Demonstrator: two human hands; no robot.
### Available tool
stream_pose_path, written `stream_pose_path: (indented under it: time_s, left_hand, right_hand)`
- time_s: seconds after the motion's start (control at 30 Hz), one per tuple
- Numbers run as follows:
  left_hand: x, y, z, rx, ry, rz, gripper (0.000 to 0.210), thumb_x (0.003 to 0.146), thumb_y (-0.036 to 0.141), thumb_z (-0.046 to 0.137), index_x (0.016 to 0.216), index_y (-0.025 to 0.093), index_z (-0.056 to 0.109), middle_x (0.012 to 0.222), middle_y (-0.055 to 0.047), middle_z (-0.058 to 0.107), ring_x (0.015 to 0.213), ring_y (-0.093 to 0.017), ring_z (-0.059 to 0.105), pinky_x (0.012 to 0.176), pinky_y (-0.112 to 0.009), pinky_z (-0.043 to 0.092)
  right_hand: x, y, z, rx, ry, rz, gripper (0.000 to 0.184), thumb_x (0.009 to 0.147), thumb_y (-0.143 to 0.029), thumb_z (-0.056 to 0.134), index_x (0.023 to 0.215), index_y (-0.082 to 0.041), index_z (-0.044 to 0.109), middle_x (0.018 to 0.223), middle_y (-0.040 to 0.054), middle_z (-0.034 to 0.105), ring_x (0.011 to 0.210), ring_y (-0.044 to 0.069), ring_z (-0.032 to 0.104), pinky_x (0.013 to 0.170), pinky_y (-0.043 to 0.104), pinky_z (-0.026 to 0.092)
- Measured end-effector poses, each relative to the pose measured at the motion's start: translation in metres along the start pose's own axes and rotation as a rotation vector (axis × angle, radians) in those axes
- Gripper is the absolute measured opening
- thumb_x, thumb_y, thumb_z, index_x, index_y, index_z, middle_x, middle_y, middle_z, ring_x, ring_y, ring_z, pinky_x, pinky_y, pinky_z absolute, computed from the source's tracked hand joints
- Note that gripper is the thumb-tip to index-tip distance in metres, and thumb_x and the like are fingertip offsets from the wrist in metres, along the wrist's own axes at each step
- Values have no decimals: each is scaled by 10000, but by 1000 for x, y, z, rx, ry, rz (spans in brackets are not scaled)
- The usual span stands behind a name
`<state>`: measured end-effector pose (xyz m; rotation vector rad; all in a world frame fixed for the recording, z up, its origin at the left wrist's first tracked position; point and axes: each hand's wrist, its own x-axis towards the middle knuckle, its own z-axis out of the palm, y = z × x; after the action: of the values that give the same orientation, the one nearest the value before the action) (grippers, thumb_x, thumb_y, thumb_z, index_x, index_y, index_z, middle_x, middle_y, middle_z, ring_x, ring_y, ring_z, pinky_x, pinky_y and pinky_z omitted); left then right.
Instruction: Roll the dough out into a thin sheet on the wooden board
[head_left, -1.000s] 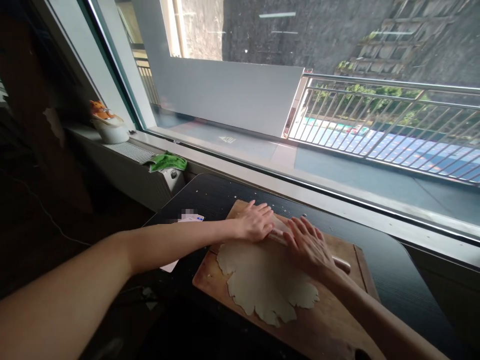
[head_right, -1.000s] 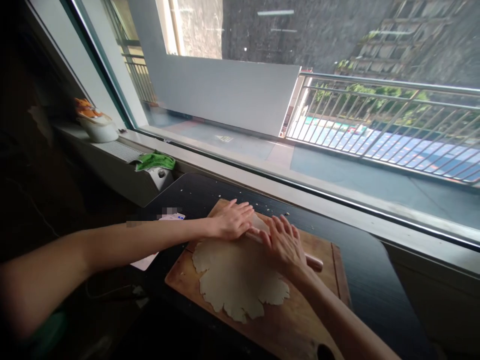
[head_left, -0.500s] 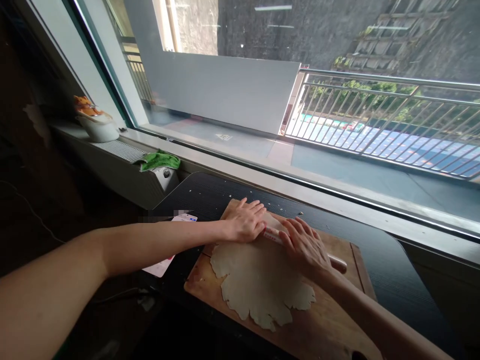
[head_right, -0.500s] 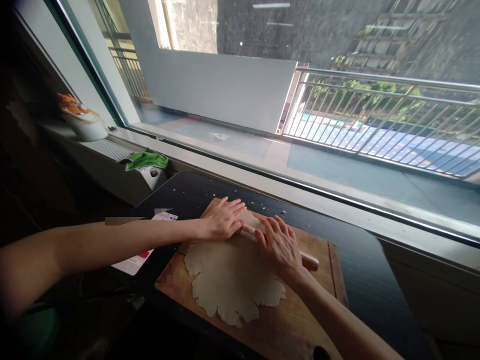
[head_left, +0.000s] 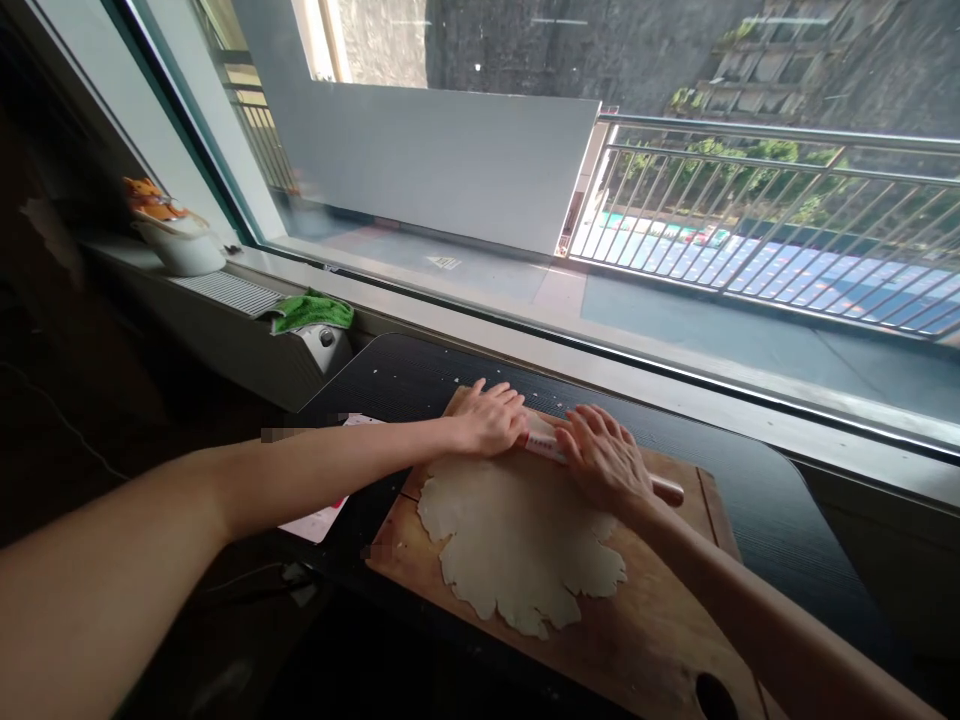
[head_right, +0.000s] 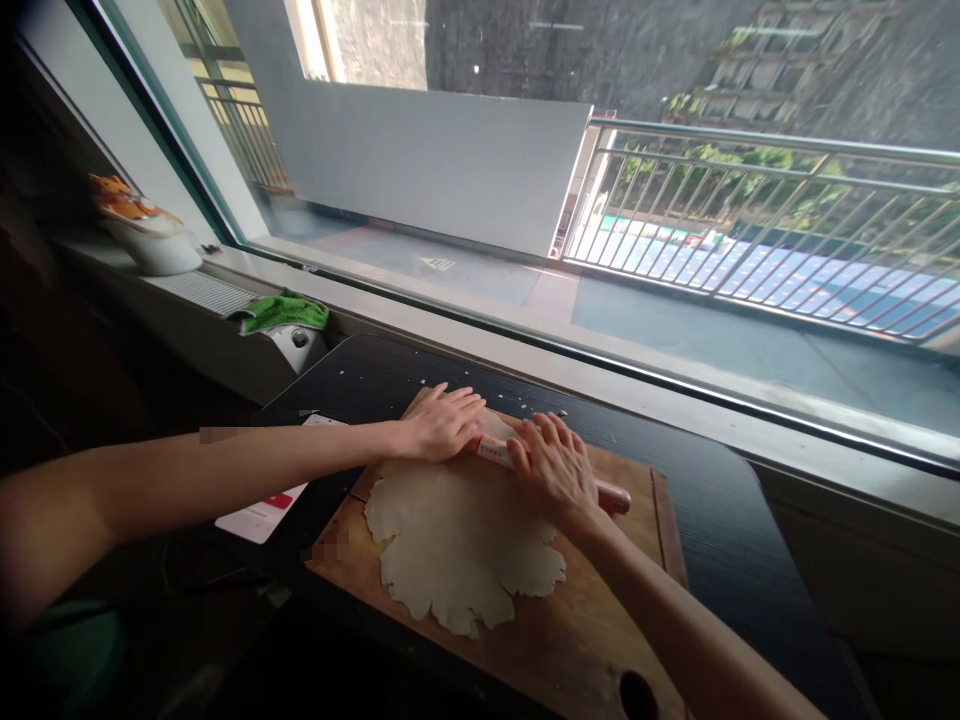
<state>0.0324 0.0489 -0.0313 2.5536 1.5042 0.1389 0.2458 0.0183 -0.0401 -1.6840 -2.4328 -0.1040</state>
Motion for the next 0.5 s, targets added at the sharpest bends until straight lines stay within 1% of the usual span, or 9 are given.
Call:
stream_pose_path:
  time_s: [0.03, 0.1, 0.17, 0.2, 0.27, 0.33, 0.4, 0.43, 0.5]
  left_hand:
    - [4, 0, -1, -1, 2, -28, 511, 1008, 377, 258, 1402, 171, 511, 1526, -106, 465, 1459, -265, 321, 1200, -533, 184]
    - [22, -2, -6, -11, -7, -129, 520, 1010, 370, 255, 1423, 153, 483, 1561, -120, 409, 1484, -274, 268, 1201, -558, 168]
    - [40, -3, -12, -21, -9, -218, 536, 1009, 362, 251, 1465, 143, 429, 1592, -125, 353, 1502, -285, 215, 1196, -586, 158]
    - [44, -4, -13, -21, -10, -231, 543, 1008, 363, 252, 1481, 147, 407, 1600, -122, 337, 1507, -288, 201, 1195, -594, 155]
    - [39, -6, -12, -5, -16, -186, 547, 1005, 371, 258, 1492, 166, 398, 1599, -112, 342, 1505, -289, 205, 1194, -597, 149]
    - [22, -7, -6, 12, -20, -85, 545, 1001, 382, 261, 1486, 189, 416, 1582, -101, 377, 1492, -283, 241, 1196, -587, 151]
    - [9, -9, -2, 20, -7, -23, 544, 1000, 386, 253, 1475, 199, 438, 1562, -97, 413, 1477, -276, 273, 1198, -577, 153]
    - [9, -9, -1, 18, -2, -25, 546, 999, 386, 251, 1474, 196, 441, 1558, -98, 418, 1474, -278, 278, 1197, -578, 154]
    - [21, -10, -4, -1, -22, -106, 561, 995, 389, 257, 1487, 173, 420, 1571, -112, 394, 1479, -296, 263, 1190, -595, 163]
  right_hand:
    - [6, 1, 0, 6, 12, 21, 485, 1000, -456, 287, 1327, -243, 576, 1428, 107, 535, 1358, 279, 409, 1083, 454, 364]
    - [26, 5, -3, 21, 1, 125, 515, 996, -462, 288, 1373, -211, 533, 1446, 134, 512, 1350, 296, 416, 1076, 488, 365]
    - [44, 9, -5, 32, -37, 248, 531, 995, -457, 284, 1405, -195, 495, 1456, 145, 497, 1344, 296, 427, 1063, 490, 376]
    - [47, 9, -6, 34, -62, 288, 533, 995, -455, 280, 1411, -191, 486, 1459, 146, 492, 1342, 293, 430, 1056, 485, 381]
    - [38, 4, -6, 40, -100, 269, 526, 996, -460, 272, 1399, -205, 495, 1453, 134, 501, 1340, 286, 431, 1048, 472, 386]
    - [18, -3, -5, 58, -111, 153, 494, 1000, -461, 260, 1347, -248, 539, 1403, 104, 552, 1322, 270, 443, 1041, 454, 387]
    - [4, -8, -5, 72, -85, 55, 470, 1004, -455, 257, 1299, -274, 575, 1357, 87, 590, 1323, 263, 436, 1051, 444, 373]
    - [4, -9, -5, 74, -70, 47, 469, 1003, -455, 264, 1300, -270, 576, 1361, 89, 590, 1331, 268, 427, 1060, 448, 363]
    - [16, -6, -7, 77, -68, 125, 499, 998, -463, 282, 1354, -230, 542, 1409, 116, 552, 1345, 289, 414, 1075, 472, 346]
